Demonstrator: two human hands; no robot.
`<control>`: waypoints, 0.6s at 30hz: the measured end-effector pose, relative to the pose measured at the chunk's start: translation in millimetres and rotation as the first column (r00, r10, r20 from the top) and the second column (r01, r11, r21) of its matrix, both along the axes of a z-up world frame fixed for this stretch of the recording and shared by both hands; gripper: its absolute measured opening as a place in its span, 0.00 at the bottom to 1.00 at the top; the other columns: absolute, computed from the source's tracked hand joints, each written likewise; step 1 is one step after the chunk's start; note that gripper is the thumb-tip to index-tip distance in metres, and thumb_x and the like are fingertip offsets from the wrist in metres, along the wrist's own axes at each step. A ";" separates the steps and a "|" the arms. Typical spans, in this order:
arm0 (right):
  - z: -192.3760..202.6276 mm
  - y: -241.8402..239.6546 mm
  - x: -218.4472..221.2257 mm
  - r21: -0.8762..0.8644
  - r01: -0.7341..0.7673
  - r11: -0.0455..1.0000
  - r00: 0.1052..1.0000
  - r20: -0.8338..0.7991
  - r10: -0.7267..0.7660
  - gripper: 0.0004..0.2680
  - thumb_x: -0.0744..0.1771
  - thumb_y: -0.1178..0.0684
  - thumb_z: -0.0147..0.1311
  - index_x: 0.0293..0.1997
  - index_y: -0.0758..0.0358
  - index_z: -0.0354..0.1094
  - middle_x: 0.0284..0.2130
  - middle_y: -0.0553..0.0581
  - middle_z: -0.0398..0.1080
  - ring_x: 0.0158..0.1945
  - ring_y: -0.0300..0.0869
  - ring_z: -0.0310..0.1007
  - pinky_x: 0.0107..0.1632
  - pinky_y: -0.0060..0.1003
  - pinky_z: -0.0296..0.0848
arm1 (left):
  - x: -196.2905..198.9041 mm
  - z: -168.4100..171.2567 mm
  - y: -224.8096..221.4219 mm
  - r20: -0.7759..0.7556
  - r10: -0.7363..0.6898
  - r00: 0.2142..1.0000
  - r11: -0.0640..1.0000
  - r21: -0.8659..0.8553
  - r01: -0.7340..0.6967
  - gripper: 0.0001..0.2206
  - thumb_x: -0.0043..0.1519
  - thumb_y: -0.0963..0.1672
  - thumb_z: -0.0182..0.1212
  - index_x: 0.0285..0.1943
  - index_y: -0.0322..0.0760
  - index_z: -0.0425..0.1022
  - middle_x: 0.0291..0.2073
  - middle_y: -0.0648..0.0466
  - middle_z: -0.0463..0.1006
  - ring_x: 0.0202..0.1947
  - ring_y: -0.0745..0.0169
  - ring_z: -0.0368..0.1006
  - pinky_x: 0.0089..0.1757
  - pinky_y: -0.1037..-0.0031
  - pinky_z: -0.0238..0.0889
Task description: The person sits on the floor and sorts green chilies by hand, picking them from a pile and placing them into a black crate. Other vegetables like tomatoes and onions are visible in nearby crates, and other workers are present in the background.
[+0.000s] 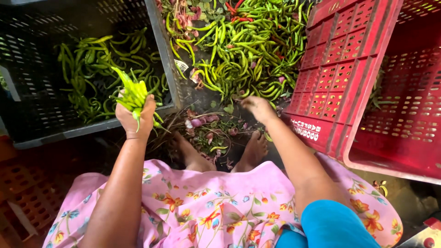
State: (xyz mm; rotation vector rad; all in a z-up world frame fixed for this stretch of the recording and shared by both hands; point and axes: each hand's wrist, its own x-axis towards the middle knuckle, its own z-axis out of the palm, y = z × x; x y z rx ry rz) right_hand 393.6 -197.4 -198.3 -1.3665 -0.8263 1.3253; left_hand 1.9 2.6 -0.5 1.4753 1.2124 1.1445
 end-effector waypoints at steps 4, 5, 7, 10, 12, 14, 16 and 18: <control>12.3 -8.5 -8.0 -0.196 0.022 0.980 0.978 0.206 0.019 0.09 0.67 0.62 0.56 0.51 0.59 0.74 0.42 0.47 0.77 0.40 0.34 0.73 0.44 0.29 0.72 | -2.7 2.8 -4.0 -0.046 -0.007 0.999 1.000 0.028 0.008 0.13 0.59 0.37 0.72 0.49 0.30 0.73 0.38 0.56 0.78 0.35 0.69 0.73 0.40 0.76 0.69; 19.8 -7.7 -7.1 -0.235 0.065 0.970 0.947 0.321 0.015 0.08 0.67 0.61 0.58 0.50 0.59 0.75 0.40 0.52 0.78 0.39 0.38 0.73 0.44 0.31 0.72 | -3.6 4.1 -4.2 -0.049 -0.007 0.999 1.000 0.013 0.007 0.13 0.59 0.37 0.72 0.48 0.30 0.73 0.37 0.56 0.78 0.35 0.69 0.73 0.40 0.76 0.68; 34.4 -7.6 -4.3 -0.351 0.094 0.932 0.820 0.558 0.127 0.06 0.67 0.55 0.63 0.47 0.58 0.76 0.39 0.57 0.78 0.40 0.43 0.75 0.45 0.35 0.73 | -3.5 6.3 -3.0 -0.055 -0.008 0.998 1.000 -0.018 0.007 0.12 0.60 0.37 0.72 0.47 0.31 0.72 0.36 0.56 0.77 0.34 0.69 0.72 0.39 0.76 0.68; 43.6 -22.8 -5.0 -0.518 -0.012 0.855 0.435 0.768 0.471 0.08 0.65 0.48 0.64 0.46 0.54 0.75 0.40 0.59 0.76 0.45 0.50 0.77 0.48 0.43 0.74 | -2.8 8.1 -4.5 -0.032 -0.019 0.999 1.000 -0.004 0.019 0.12 0.60 0.37 0.72 0.48 0.31 0.72 0.37 0.56 0.78 0.35 0.69 0.73 0.40 0.76 0.69; 35.7 -38.2 -12.7 -0.566 -0.232 0.791 0.078 0.800 0.595 0.08 0.66 0.51 0.54 0.48 0.47 0.75 0.40 0.59 0.74 0.48 0.55 0.74 0.47 0.50 0.74 | -2.5 6.7 -5.2 -0.026 -0.019 0.999 1.000 -0.018 0.019 0.12 0.60 0.37 0.71 0.48 0.31 0.72 0.37 0.56 0.78 0.35 0.68 0.74 0.40 0.75 0.69; 19.4 -49.4 -21.5 -0.541 -0.279 0.793 0.083 0.810 0.581 0.10 0.66 0.51 0.51 0.50 0.46 0.74 0.42 0.62 0.71 0.50 0.57 0.73 0.48 0.51 0.74 | -4.7 4.5 -4.8 -0.049 -0.011 0.999 1.000 -0.005 0.011 0.12 0.60 0.37 0.72 0.48 0.31 0.72 0.37 0.55 0.78 0.35 0.68 0.73 0.40 0.75 0.69; 1.2 -53.0 -26.0 -0.506 -0.268 0.820 0.151 0.819 0.554 0.09 0.67 0.51 0.49 0.51 0.51 0.70 0.44 0.65 0.70 0.51 0.59 0.72 0.49 0.53 0.73 | -5.3 2.6 -2.2 -0.098 -0.007 0.995 0.999 0.034 0.010 0.13 0.60 0.37 0.73 0.48 0.30 0.72 0.38 0.55 0.77 0.35 0.68 0.73 0.40 0.75 0.68; -12.5 -55.9 -28.8 -0.470 -0.193 0.861 0.287 0.812 0.508 0.11 0.68 0.49 0.49 0.52 0.61 0.65 0.46 0.67 0.70 0.53 0.61 0.71 0.52 0.54 0.72 | -5.3 0.3 -0.9 -0.021 -0.021 1.000 0.999 0.028 0.022 0.14 0.60 0.36 0.72 0.50 0.30 0.72 0.40 0.55 0.78 0.37 0.68 0.73 0.41 0.75 0.69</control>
